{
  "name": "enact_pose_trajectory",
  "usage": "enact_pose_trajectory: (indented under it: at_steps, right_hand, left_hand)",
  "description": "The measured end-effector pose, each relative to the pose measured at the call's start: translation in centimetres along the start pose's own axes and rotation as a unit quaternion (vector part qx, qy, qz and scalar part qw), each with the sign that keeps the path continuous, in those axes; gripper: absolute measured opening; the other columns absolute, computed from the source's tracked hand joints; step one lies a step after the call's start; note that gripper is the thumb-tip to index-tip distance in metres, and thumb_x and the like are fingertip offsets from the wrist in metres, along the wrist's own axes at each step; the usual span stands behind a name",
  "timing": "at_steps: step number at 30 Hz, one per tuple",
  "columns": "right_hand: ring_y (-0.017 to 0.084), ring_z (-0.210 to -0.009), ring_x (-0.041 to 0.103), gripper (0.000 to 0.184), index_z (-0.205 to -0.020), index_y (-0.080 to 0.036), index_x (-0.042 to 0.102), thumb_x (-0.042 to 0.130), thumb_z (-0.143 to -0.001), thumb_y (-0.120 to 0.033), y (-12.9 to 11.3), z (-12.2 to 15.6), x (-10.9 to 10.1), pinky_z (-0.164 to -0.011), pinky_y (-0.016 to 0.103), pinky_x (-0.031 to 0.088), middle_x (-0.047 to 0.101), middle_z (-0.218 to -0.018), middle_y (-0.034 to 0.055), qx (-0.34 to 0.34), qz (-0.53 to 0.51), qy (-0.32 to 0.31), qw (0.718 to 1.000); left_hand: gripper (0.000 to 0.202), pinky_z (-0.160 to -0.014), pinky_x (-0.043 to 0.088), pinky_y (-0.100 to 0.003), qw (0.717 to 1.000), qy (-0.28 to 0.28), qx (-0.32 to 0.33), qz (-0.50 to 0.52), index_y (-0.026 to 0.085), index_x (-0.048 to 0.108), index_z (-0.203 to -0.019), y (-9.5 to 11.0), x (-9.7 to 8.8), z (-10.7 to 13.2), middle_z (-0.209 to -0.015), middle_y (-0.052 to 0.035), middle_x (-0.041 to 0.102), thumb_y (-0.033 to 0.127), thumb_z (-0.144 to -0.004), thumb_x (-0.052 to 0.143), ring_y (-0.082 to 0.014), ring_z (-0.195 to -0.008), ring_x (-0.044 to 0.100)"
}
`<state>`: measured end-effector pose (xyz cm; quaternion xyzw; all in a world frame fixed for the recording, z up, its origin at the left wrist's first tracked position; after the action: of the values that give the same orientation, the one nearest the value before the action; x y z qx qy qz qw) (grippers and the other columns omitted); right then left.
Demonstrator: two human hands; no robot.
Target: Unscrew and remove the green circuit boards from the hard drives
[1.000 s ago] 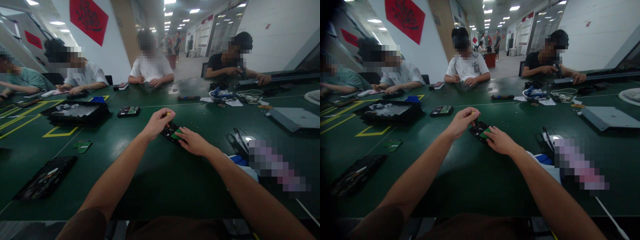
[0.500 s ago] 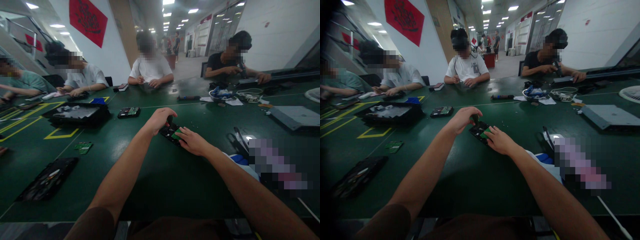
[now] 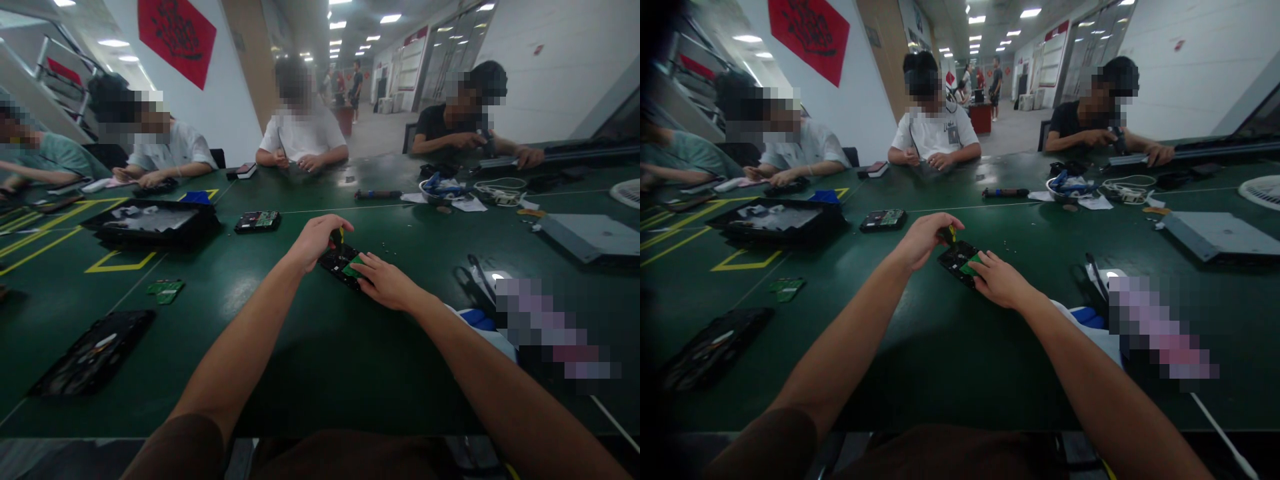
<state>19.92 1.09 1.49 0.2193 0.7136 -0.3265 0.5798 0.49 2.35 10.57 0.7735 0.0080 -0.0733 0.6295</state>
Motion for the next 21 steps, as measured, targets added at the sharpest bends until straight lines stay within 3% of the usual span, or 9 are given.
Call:
enact_pose_trajectory:
  at_steps: [4, 8, 14, 21]
  right_hand:
    - [0.035, -0.153, 0.032, 0.051, -0.151, -0.025, 0.049, 0.043, -0.103, -0.041, 0.02, 0.02, 0.02, -0.119, 0.057, 0.038, 0.036, -0.165, 0.0108, 0.002, -0.004, 0.000, 1.000]
    - [0.036, -0.153, 0.031, 0.052, -0.152, -0.026, 0.048, 0.043, -0.103, -0.042, 0.03, 0.12, -0.03, -0.119, 0.059, 0.037, 0.036, -0.165, 0.0106, 0.002, -0.011, -0.001, 1.000]
    - [0.036, -0.152, 0.034, 0.051, -0.151, -0.025, 0.049, 0.044, -0.103, -0.040, -0.04, 0.18, -0.07, -0.120, 0.058, 0.035, 0.038, -0.164, 0.0105, 0.000, -0.012, 0.008, 1.000]
    - [0.035, -0.151, 0.035, 0.050, -0.150, -0.023, 0.050, 0.045, -0.103, -0.040, -0.04, 0.16, -0.02, -0.121, 0.055, 0.035, 0.040, -0.162, 0.0126, -0.010, -0.009, 0.018, 1.000]
  left_hand:
    - [0.019, -0.055, 0.045, -0.024, 0.996, -0.031, -0.044, 0.069, 0.017, 0.067, -0.097, -0.10, 0.37, 0.21, -0.091, -0.0096, 0.072, 0.032, -0.087, 0.060, -0.0190, -0.081, 0.065]
    - [0.020, -0.054, 0.046, -0.025, 0.988, -0.063, -0.063, 0.128, 0.017, 0.061, -0.098, -0.15, 0.92, 0.41, -0.096, -0.0134, 0.074, 0.034, -0.089, 0.059, -0.0218, -0.084, 0.069]
    - [0.023, -0.055, 0.045, -0.024, 0.998, -0.042, -0.006, 0.044, 0.016, 0.072, -0.086, -0.14, 0.13, 0.02, -0.097, -0.0106, 0.070, 0.029, -0.088, 0.052, -0.0190, -0.086, 0.063]
    - [0.020, -0.058, 0.049, -0.026, 0.995, -0.039, -0.040, 0.081, 0.017, 0.064, -0.101, -0.29, 0.16, 0.06, -0.087, -0.0087, 0.072, 0.031, -0.095, 0.052, -0.0184, -0.078, 0.067]
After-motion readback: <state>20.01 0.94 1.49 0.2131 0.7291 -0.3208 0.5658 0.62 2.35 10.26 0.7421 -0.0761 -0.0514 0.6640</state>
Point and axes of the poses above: each hand's wrist, its own z-axis away from the middle knuckle, its own x-axis out of the palm, y = z × x, the point moved 3 cm from there along -z, towards the middle knuckle
